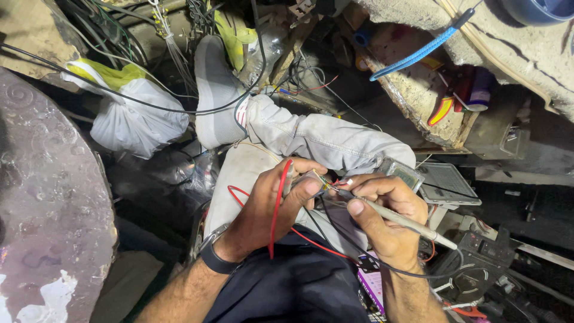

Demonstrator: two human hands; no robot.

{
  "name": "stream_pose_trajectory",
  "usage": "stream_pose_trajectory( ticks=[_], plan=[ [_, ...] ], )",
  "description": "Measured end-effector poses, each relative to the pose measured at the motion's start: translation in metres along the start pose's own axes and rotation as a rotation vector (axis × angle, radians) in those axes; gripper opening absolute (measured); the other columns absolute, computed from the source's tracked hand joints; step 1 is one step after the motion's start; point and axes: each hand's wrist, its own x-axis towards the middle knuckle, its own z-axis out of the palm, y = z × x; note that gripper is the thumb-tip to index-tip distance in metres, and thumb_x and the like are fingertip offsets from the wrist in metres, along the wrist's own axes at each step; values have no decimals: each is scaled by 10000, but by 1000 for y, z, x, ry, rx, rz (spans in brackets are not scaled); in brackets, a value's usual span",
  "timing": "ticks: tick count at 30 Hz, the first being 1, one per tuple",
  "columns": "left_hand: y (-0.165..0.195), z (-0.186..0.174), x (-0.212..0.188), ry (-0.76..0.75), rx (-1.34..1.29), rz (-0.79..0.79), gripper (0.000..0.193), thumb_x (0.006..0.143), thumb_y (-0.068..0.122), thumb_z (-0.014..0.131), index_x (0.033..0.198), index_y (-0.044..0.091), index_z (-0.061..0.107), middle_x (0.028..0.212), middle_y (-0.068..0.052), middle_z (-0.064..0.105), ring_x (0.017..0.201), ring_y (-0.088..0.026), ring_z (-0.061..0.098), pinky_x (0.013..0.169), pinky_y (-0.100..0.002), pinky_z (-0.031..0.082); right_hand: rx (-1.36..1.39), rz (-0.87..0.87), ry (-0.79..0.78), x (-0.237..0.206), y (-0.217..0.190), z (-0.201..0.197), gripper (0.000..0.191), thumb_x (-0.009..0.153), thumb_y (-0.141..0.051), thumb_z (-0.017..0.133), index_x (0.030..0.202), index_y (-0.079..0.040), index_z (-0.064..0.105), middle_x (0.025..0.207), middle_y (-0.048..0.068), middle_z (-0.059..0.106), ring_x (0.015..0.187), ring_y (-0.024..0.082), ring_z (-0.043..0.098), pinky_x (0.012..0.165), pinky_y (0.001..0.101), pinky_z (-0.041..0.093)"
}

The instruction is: The person repairs a small blue electronic device by stripping wires, connecting them to a circuit board, and testing continuity with a multimeter. They use a screwdriver to open the casing and a soldering iron to secure connections.

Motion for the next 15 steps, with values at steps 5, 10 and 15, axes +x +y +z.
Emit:
stream_pose_trajectory(
  ticks=[5, 10, 15],
  plan=[
    [0, 2, -1, 17, -50, -43, 385, 1021, 309, 615, 1230, -10, 663, 816, -24, 648, 743, -70, 596, 657, -234, 496, -82, -37, -11, 0, -2, 0, 122, 917, 16, 716, 1005, 9, 632, 1109, 206, 733, 1051, 252, 731, 987, 383, 594],
    [1, 4, -3, 59, 42, 71, 326, 1043, 267, 619, 1210, -9, 663, 821, -10, 665, 739, -62, 604, 664, -233, 518, -246, -108, 10, 1, -6, 4, 141, 910, 0, 749, 1002, 15, 643, 1075, 197, 743, 1022, 247, 751, 940, 359, 616],
    [0, 5, -3, 100, 161, 137, 280, 1033, 225, 642, 1187, -4, 685, 752, -12, 653, 682, -63, 574, 607, -243, 491, -448, -250, 14, 0, -10, 10, 183, 869, 29, 788, 987, 19, 648, 1053, 202, 749, 1020, 268, 771, 894, 342, 632]
  ],
)
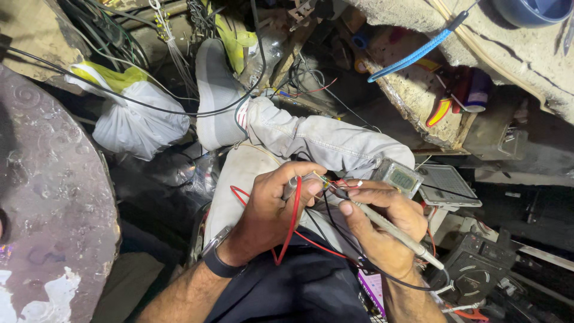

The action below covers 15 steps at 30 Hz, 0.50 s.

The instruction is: The person repairs a small blue electronic device by stripping wires, connecting them to a circuit board, and testing continuity with a multimeter. They use a screwdriver to open the casing and a soldering iron to secure connections.

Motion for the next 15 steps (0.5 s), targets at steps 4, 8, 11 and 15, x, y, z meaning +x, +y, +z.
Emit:
stream_pose_trajectory(
  ticks=[4, 8, 11, 15],
  plan=[
    [0, 3, 0, 32, 14, 65, 248, 1034, 192, 641, 1175, -9, 680, 790, -20, 683, 697, -59, 607, 616, -243, 510, 50, 2, -33, 0, 4, -2, 197, 863, 34, 794, 1007, 18, 660, 1066, 206, 753, 1030, 275, 777, 903, 349, 639],
    [1, 10, -2, 81, 8, 95, 223, 1022, 156, 648, 1163, -15, 677, 766, -26, 666, 668, -63, 599, 594, -240, 499, 101, 19, -8, -7, 17, -2, 213, 868, 1, 809, 1020, 15, 660, 1060, 196, 756, 1035, 279, 772, 931, 364, 630],
    [2, 12, -4, 89, 62, 31, 204, 1019, 147, 665, 1131, -21, 688, 692, -40, 612, 616, -75, 522, 551, -249, 450, 136, 66, 9, -15, 27, 3, 187, 880, -28, 798, 1021, 18, 685, 1066, 204, 765, 1034, 289, 773, 933, 378, 623],
    [5, 11, -5, 73, 74, 152, 185, 1062, 149, 638, 1141, -18, 653, 814, -32, 677, 703, -61, 576, 625, -246, 497, 216, 124, 34, -22, 41, 7, 201, 903, -82, 809, 1017, 3, 667, 1066, 199, 760, 1047, 287, 767, 958, 392, 626]
  ],
)
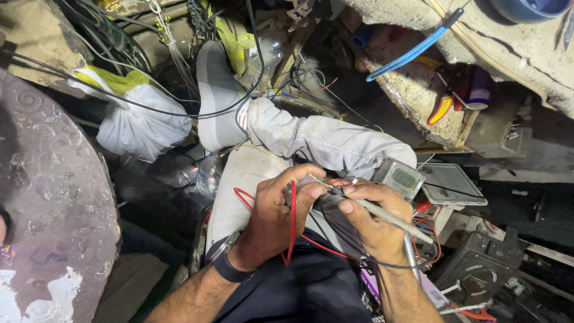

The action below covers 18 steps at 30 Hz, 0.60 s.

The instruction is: The person repairs a small blue electronic device by stripping wires, connecting them to a circuit board, and testing continuity with a multimeter. They use a screwdriver to open the casing and a soldering iron to secure connections.

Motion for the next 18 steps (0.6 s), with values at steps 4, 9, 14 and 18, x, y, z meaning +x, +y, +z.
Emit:
stream_pose_trajectory(
  ticks=[4, 9, 14, 18],
  plan=[
    [2, 1, 0, 1, 3, -18, 192, 1056, 162, 646, 1135, -13, 654, 778, -20, 660, 684, -53, 564, 600, -247, 484, 117, 27, -5, -3, 11, -1, 208, 912, -102, 803, 1035, -1, 669, 1089, 200, 758, 1081, 289, 757, 990, 406, 615],
    [0, 4, -2, 21, 5, -119, 215, 1028, 166, 666, 1145, -14, 675, 704, -11, 582, 643, -62, 493, 557, -244, 426, 113, -20, 48, -11, 26, 2, 210, 922, -105, 817, 1033, -9, 667, 1061, 177, 749, 1067, 271, 744, 1045, 430, 590],
    [-2, 4, -2, 39, -32, -53, 216, 1050, 172, 656, 1158, -15, 659, 789, 1, 651, 724, -47, 559, 631, -224, 482, 177, -30, 98, -15, 43, 8, 211, 907, -96, 833, 1039, 7, 704, 1055, 172, 743, 1022, 263, 739, 1032, 427, 581],
    [-3, 5, -2, 49, -18, -49, 181, 1046, 144, 662, 1144, -9, 662, 789, 5, 648, 709, -49, 559, 616, -227, 482, 366, 66, 127, -16, 50, 12, 236, 896, -104, 842, 1052, 9, 706, 1103, 189, 743, 1044, 267, 721, 1031, 424, 563]
  ],
)
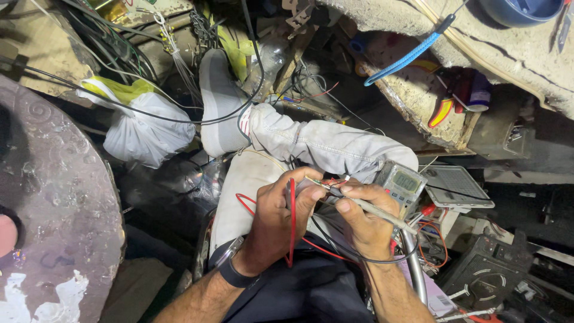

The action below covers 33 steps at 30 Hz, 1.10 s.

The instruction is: The person repairs a small blue electronic device by stripping wires, connecting them to a circuit board, and testing continuity with a multimeter. They use a screwdriver to open the casing and a soldering iron to secure connections.

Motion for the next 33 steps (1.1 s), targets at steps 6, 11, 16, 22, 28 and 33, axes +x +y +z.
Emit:
stream_pose_trajectory(
  ticks=[6, 11, 16, 22, 28, 33],
  plan=[
    [-2, 2, 0, -11, -15, -134, 207, 988, 114, 697, 1155, -5, 677, 654, 17, 575, 584, -50, 504, 508, -232, 421, 295, 90, 8, 2, -1, 10, 229, 902, -76, 854, 1067, 4, 717, 1112, 206, 738, 1074, 305, 722, 1019, 437, 566],
    [-4, -4, 1, -94, -113, -181, 321, 1023, 191, 622, 1252, -31, 654, 758, -2, 640, 677, -62, 584, 596, -236, 487, 365, 178, -60, 12, -14, 13, 247, 922, -72, 836, 1106, 32, 707, 1142, 253, 735, 1086, 335, 711, 1017, 450, 548],
    [-3, -8, 0, -144, -282, -290, 459, 1061, 254, 546, 1380, -76, 557, 943, -27, 685, 845, -96, 605, 767, -259, 508, 336, 139, -113, 12, -33, 6, 283, 938, -143, 819, 1137, 11, 689, 1169, 270, 737, 1060, 379, 737, 1017, 524, 568],
    [-5, -9, 1, -101, -356, -226, 496, 1096, 261, 520, 1445, -91, 498, 942, -44, 667, 981, -124, 665, 939, -278, 541, 324, 94, -157, 19, -40, 13, 278, 998, -182, 795, 1163, 5, 671, 1168, 255, 726, 1148, 394, 711, 1101, 564, 556],
    [-5, -9, 4, -72, -208, -239, 428, 1069, 235, 539, 1373, -64, 577, 918, -50, 719, 916, -113, 659, 861, -277, 535, 144, 62, -20, 28, -64, 33, 268, 944, -199, 740, 1128, -14, 676, 1253, 169, 702, 1025, 323, 749, 952, 458, 605],
    [-2, -10, 5, -61, -72, -131, 328, 1060, 181, 577, 1298, -38, 635, 907, -55, 748, 867, -99, 680, 795, -256, 560, -809, -419, -121, 35, -84, 48, 285, 889, -74, 795, 1140, 12, 692, 1083, 153, 712, 969, 236, 727, 876, 326, 581]
  ],
)
